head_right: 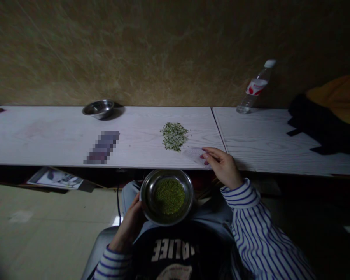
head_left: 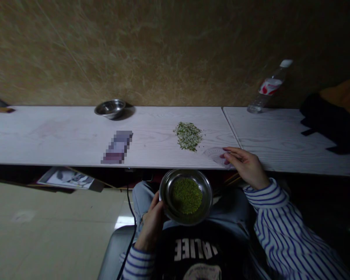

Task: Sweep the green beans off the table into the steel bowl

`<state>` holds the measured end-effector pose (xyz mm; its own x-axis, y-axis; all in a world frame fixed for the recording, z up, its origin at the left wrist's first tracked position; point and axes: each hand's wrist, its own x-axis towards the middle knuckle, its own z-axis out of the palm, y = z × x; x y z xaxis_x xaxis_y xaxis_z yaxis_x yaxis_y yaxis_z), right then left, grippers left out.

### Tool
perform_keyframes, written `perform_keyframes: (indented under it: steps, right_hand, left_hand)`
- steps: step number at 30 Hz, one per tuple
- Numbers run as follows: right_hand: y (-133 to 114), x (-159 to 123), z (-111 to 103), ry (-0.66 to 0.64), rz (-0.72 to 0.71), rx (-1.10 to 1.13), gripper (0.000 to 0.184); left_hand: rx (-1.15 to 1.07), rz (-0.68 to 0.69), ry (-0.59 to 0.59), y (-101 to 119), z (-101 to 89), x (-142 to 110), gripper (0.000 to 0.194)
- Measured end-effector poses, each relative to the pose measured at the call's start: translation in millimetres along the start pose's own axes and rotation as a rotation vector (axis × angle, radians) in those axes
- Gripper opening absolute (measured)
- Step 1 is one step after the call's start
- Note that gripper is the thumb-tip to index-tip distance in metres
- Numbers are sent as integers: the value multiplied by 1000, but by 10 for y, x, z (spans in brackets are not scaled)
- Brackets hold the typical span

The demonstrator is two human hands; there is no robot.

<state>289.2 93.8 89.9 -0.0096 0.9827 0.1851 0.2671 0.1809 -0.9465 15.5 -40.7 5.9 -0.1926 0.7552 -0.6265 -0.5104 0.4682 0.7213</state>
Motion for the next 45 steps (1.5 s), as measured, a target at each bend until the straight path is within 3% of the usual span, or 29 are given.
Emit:
perform_keyframes:
  steps: [6,16,28,34,45]
  right_hand:
    - [86,36,11,87,-22,5,40]
    - [110,106,38,124,-1,69,40]
    - [346,648,355,194,43,193,50]
    - [421,657,332,268,49,285,53]
    - [451,686,325,252,42,210,63]
  left_hand:
    - [-69,28,-108,-27,-2,-15,46]
    - [-7,29,-127,17,24,25,55]
    - [-106,39,-104,38,77,40,48]
    - [-138,59,-87,38,182,127,40]
    - [-181,79,-102,111,353,118,43]
